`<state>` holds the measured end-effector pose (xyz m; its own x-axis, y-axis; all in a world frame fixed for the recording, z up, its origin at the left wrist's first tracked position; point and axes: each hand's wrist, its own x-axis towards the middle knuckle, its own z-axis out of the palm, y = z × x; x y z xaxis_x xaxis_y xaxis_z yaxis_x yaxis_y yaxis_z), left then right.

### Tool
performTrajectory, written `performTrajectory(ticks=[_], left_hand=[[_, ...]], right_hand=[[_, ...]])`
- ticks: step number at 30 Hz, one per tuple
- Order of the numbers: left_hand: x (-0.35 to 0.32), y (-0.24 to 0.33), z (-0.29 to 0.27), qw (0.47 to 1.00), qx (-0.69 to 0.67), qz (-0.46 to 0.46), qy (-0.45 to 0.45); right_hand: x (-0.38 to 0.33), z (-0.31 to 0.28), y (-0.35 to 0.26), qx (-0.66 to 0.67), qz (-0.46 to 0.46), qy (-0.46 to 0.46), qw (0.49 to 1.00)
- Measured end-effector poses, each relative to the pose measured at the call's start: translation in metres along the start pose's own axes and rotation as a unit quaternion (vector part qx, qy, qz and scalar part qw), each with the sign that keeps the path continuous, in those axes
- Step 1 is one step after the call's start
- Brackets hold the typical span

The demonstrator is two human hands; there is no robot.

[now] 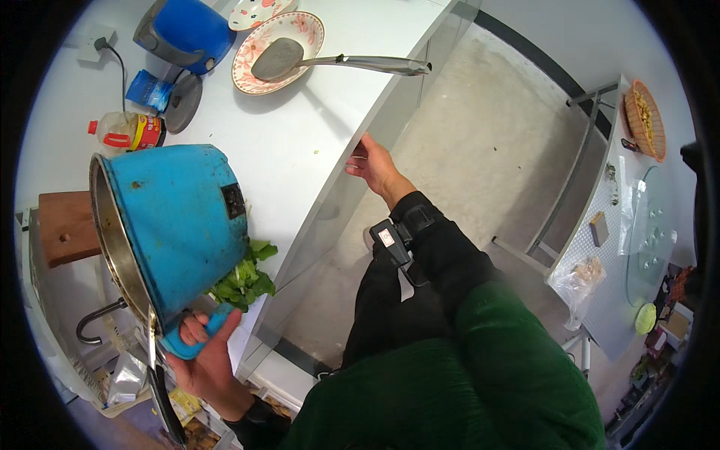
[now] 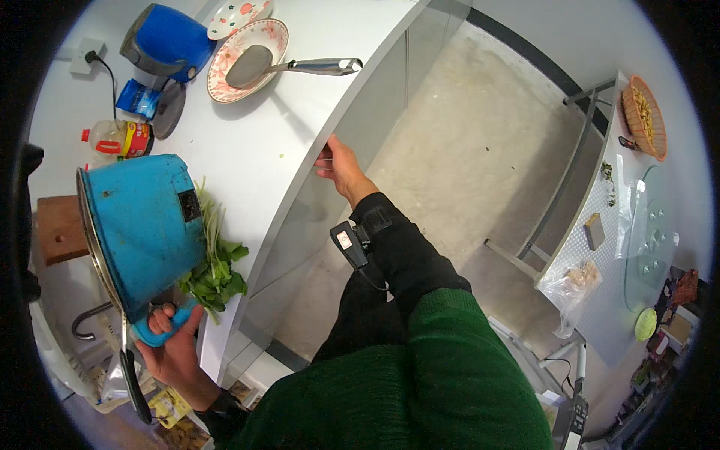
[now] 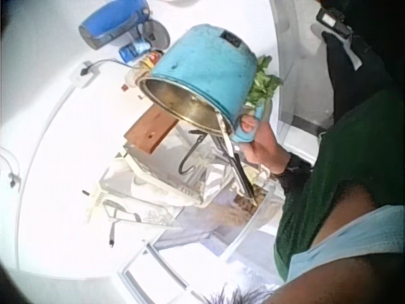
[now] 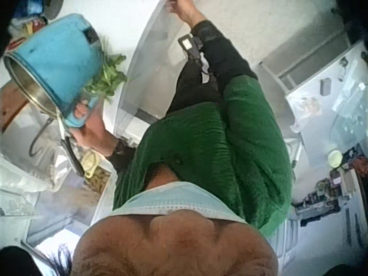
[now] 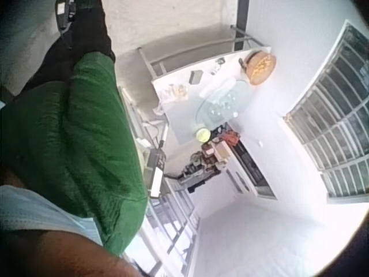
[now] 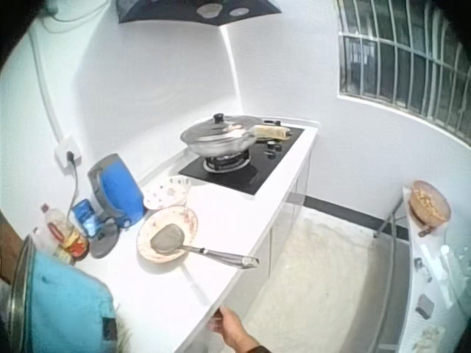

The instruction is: The person moves a plastic bag, places a cutting board and knife on the counter, gathers leafy greens, and wipes the countertop with a purple cloth. They also move a pot and ladle, then place the greens into a metal bowl in the sink.

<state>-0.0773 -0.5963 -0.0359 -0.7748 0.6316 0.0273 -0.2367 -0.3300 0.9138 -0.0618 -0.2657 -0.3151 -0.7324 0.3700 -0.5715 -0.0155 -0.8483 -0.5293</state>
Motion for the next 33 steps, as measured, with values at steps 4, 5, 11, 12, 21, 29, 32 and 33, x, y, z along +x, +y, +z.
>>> performTrajectory(ticks=[4,5,11,12,21,29,32,33], left_hand=[[-0.022,-0.001,0.015,1.000,0.015,0.013,0.016],[-0.027,-0.001,0.018,1.000,0.015,0.015,0.019],[-0.048,-0.001,0.024,0.998,0.034,0.039,0.032],[-0.049,0.000,0.024,0.998,0.043,0.041,0.000],[-0.065,0.004,0.038,0.994,0.047,0.031,0.091],[-0.069,0.004,0.041,0.996,0.062,0.020,0.063],[-0.069,0.002,0.041,0.997,0.051,0.004,0.053],[-0.068,0.000,0.041,0.998,0.045,0.000,0.048]], right_hand=[[0.002,0.009,-0.004,0.014,-0.017,0.062,0.998],[0.002,0.011,-0.005,0.010,-0.039,0.059,0.997],[0.004,0.019,-0.012,0.162,-0.053,0.034,0.985],[0.004,0.019,-0.013,0.156,-0.048,0.026,0.986],[-0.003,0.012,-0.021,0.155,0.004,0.007,0.988],[-0.045,-0.048,-0.030,-0.150,-0.117,0.121,0.974],[-0.079,-0.101,-0.063,-0.267,-0.123,0.180,0.939],[-0.089,-0.120,-0.079,-0.323,-0.109,0.163,0.926]])
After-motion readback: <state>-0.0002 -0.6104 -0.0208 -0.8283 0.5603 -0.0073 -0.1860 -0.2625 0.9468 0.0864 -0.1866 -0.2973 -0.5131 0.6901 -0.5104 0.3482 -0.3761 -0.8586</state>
